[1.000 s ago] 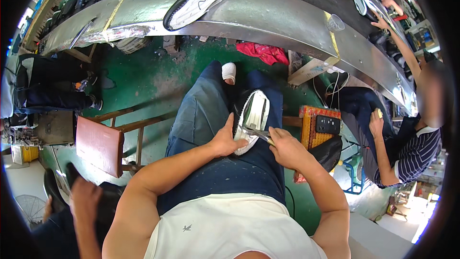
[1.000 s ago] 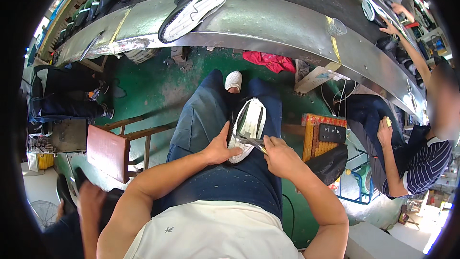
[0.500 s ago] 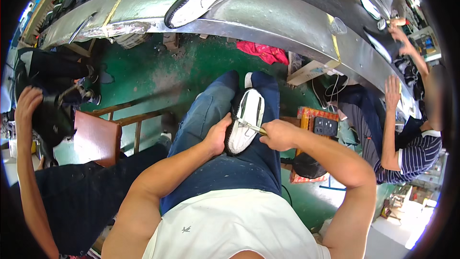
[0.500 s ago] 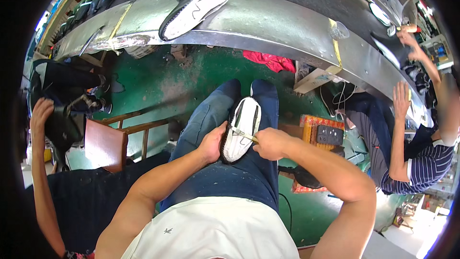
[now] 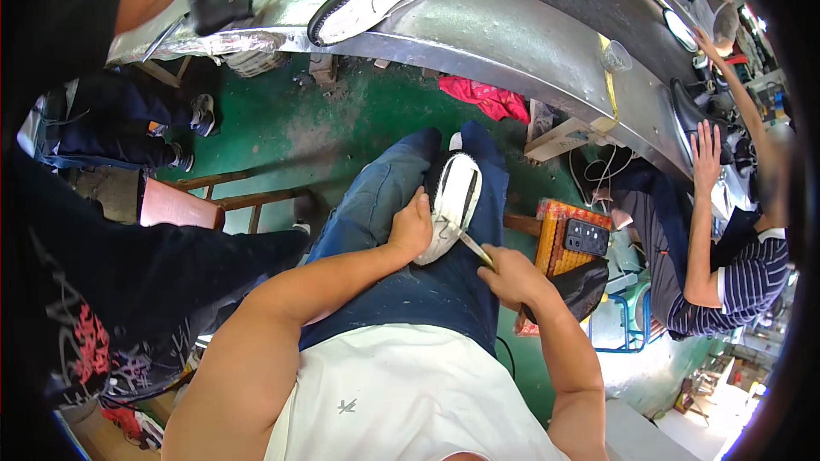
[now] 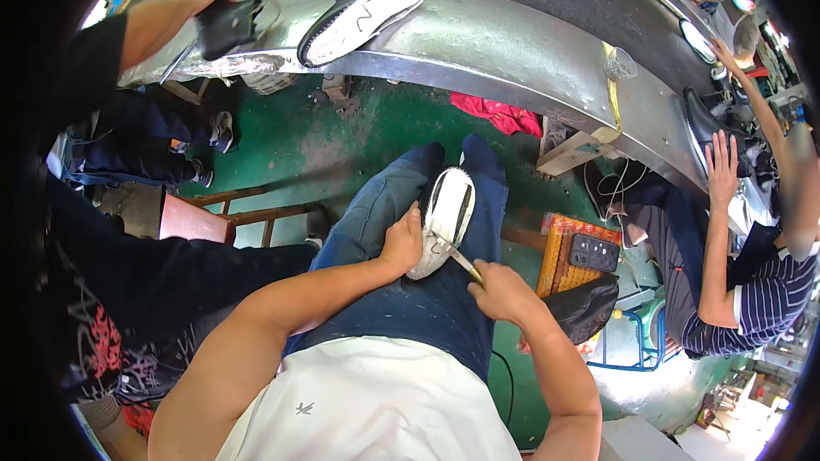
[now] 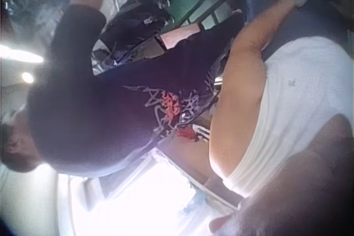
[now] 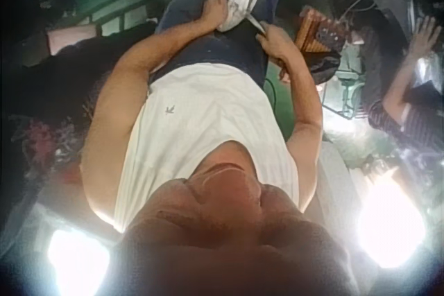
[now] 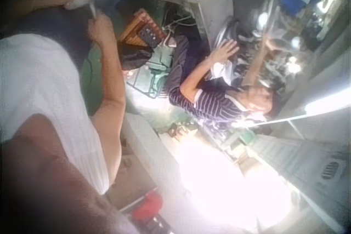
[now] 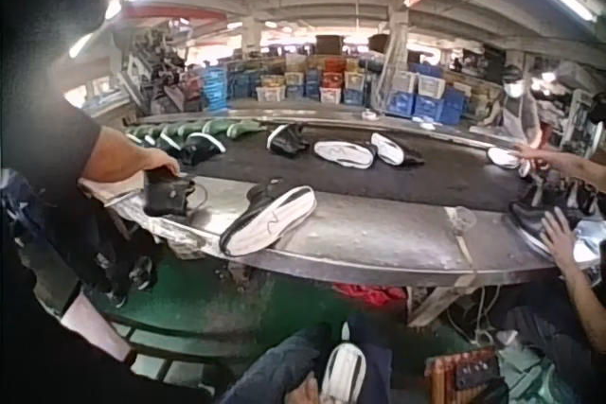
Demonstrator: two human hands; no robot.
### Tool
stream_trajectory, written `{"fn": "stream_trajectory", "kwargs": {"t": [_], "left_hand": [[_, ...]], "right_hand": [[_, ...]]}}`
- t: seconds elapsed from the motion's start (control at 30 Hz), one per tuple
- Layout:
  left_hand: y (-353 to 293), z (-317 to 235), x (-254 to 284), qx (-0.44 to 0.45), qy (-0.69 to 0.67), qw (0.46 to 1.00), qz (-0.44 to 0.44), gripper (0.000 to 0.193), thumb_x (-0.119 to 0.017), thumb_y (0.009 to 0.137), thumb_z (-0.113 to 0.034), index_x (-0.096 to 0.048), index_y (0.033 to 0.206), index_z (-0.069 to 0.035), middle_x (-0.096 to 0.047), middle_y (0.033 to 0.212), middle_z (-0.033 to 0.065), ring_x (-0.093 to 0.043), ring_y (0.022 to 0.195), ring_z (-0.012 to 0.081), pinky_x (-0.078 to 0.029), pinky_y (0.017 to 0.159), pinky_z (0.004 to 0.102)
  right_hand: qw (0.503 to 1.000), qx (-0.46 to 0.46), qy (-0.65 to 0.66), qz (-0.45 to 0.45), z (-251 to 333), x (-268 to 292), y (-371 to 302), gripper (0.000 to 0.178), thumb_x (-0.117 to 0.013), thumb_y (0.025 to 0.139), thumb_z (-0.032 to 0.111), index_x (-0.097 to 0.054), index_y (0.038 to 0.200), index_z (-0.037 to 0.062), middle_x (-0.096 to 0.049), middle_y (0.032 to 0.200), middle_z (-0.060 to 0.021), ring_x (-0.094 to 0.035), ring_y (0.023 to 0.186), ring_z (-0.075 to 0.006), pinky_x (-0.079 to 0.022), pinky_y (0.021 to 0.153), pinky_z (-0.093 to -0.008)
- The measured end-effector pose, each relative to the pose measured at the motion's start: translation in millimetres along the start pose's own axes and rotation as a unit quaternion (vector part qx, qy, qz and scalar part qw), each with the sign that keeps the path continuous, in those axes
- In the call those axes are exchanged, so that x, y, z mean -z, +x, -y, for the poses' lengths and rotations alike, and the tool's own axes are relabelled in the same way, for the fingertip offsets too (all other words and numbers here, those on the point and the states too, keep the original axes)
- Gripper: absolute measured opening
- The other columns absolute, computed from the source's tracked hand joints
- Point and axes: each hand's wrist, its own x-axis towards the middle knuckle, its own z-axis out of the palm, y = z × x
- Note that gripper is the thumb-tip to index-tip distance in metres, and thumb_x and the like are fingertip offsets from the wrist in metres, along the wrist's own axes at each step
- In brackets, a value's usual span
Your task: The recorder is performing lasting and finishing operations on shoes at an assembly line, using pliers and a hammer.
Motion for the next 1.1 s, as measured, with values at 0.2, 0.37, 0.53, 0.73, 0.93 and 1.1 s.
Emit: {"fn": "stream_trajectory", "kwargs": {"t": [0.2,0.37,0.53,0.73,0.93,1.1], "left_hand": [[-8.2,3.9,-0.5,-0.093,0.010,0.995,0.025,0.054,-0.037,0.109,-0.032,-0.043,0.149,0.003,-0.049,0.145,0.0317,-0.053,0.126,0.0488,-0.044,0.108,0.0465],[-15.6,-1.4,10.6,-0.182,0.102,0.977,0.038,0.054,-0.041,0.107,-0.031,-0.034,0.157,-0.010,-0.029,0.158,0.0323,-0.059,0.116,0.0530,-0.049,0.102,0.0481],[-13.1,-20.9,29.2,-0.189,0.177,0.945,0.199,0.055,-0.048,0.105,-0.025,-0.034,0.159,-0.024,-0.016,0.158,0.0410,-0.066,0.092,0.0550,-0.056,0.088,0.0493],[7.2,-33.5,42.9,-0.148,0.201,0.934,0.255,0.058,-0.044,0.106,-0.026,-0.026,0.161,-0.024,-0.014,0.155,0.0473,-0.066,0.093,0.0543,-0.053,0.094,0.0505],[13.3,-34.8,46.5,-0.161,0.189,0.922,0.298,0.058,-0.046,0.105,-0.028,-0.028,0.161,-0.026,-0.013,0.153,0.0490,-0.066,0.094,0.0549,-0.053,0.097,0.0497],[6.7,-49.7,55.0,-0.133,0.220,0.906,0.336,0.061,-0.050,0.105,-0.031,-0.028,0.161,-0.025,-0.017,0.155,0.0454,-0.065,0.103,0.0536,-0.050,0.101,0.0487]], "right_hand": [[0.964,0.077,-0.143,-0.209,-8.5,-12.6,22.2,0.035,-0.067,0.091,0.016,-0.056,0.119,-0.0015,-0.065,0.115,-0.0243,-0.064,0.106,-0.0443,-0.054,0.087,-0.0487],[0.971,0.065,-0.029,-0.227,-42.9,-31.2,25.8,0.029,-0.067,0.091,0.018,-0.059,0.115,0.0037,-0.069,0.105,-0.0211,-0.066,0.099,-0.0418,-0.053,0.083,-0.0495],[0.995,0.045,-0.017,-0.083,-64.5,-10.0,26.1,0.019,-0.067,0.092,0.016,-0.061,0.102,0.0010,-0.069,0.089,-0.0197,-0.069,0.086,-0.0388,-0.053,0.078,-0.0465],[0.987,0.008,0.147,-0.067,-16.4,47.2,31.3,0.037,-0.058,0.102,0.035,-0.060,0.094,-0.0018,-0.068,0.085,-0.0229,-0.068,0.079,-0.0384,-0.052,0.075,-0.0504],[0.992,0.028,0.047,-0.118,-17.9,23.0,71.2,0.047,-0.045,0.106,0.041,-0.060,0.100,-0.0026,-0.068,0.091,-0.0294,-0.066,0.090,-0.0487,-0.049,0.081,-0.0570],[0.991,0.033,0.043,-0.119,-30.3,3.0,63.8,0.049,-0.043,0.107,0.042,-0.061,0.098,-0.0025,-0.068,0.090,-0.0296,-0.065,0.091,-0.0495,-0.049,0.082,-0.0572]]}}
